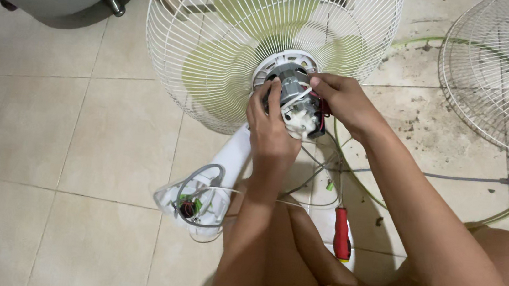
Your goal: The person cleans a disassembled pedestal fan on the floor. They wipe the front and back metal grilles and the central hub with a cloth, then use a screwdriver to adjust the motor housing and base.
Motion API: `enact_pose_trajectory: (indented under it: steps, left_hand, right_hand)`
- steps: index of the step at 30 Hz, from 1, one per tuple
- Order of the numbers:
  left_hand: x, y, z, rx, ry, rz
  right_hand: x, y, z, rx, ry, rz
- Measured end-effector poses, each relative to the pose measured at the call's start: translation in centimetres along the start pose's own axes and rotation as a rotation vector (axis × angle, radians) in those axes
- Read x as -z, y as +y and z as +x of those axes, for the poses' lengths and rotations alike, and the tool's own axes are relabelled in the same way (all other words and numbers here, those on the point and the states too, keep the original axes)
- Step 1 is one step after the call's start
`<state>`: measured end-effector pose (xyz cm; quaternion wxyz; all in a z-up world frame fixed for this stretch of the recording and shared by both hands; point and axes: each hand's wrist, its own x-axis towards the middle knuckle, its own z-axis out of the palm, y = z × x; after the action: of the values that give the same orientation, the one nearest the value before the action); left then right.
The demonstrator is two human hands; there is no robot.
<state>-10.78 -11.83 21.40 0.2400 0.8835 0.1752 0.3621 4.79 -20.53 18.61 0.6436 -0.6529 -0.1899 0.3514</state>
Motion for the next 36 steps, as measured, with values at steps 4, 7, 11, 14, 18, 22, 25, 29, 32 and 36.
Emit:
enact_pose_trajectory:
  steps: [4, 7, 11, 14, 18, 22, 25, 29, 32, 36]
  left_hand:
    - [-0.1, 0.4, -0.5, 0.022, 0.007, 0.007]
    - [-0.1, 0.9, -1.0, 0.04, 0.021, -0.003]
    - [0.2, 1.5, -1.5, 0.039, 0.043, -0.004]
    - [0.3, 1.8, -1.7, 0.071, 0.048, 0.019]
    - [0.3, 1.6, -2.1, 0.06, 0.055, 0.027]
    - [0.3, 1.2, -2.0, 0.027, 0.094, 0.045]
    - [0.2, 1.1, -1.9, 0.042, 0.086, 0.054]
    - [0.1, 1.1, -1.8, 0.074, 0.064, 0.05]
    - [0.0, 1.2, -1.7, 0.009, 0.114, 0.072]
    - [-0.4, 1.2, -1.8, 0.022, 0.155, 0.035]
  right_hand:
    - [-0.1, 0.8, -0.1, 0.018, -0.002, 0.014]
    - [0.0, 1.3, -0.2, 0.044, -0.003, -0.008]
    - [-0.4, 1.6, -0.6, 0.034, -0.001, 0.059]
    - [-1.0, 1.5, -1.2, 0.103, 0.078, 0.032]
    - [-1.4, 1.6, -3.0, 0.097, 0.147, 0.178]
    - [-1.7, 2.1, -5.5, 0.138, 0.161, 0.253]
    - [-1.7, 3.2, -7.4, 0.204, 0.172, 0.178]
    - [-1.6, 6.0, -9.8, 0.005, 0.301, -0.426]
    - [-1.6, 8.9, -11.8, -0.23, 0.143, -0.719]
    - [-1.8, 13.6, -15.2, -0.476, -0.006, -1.145]
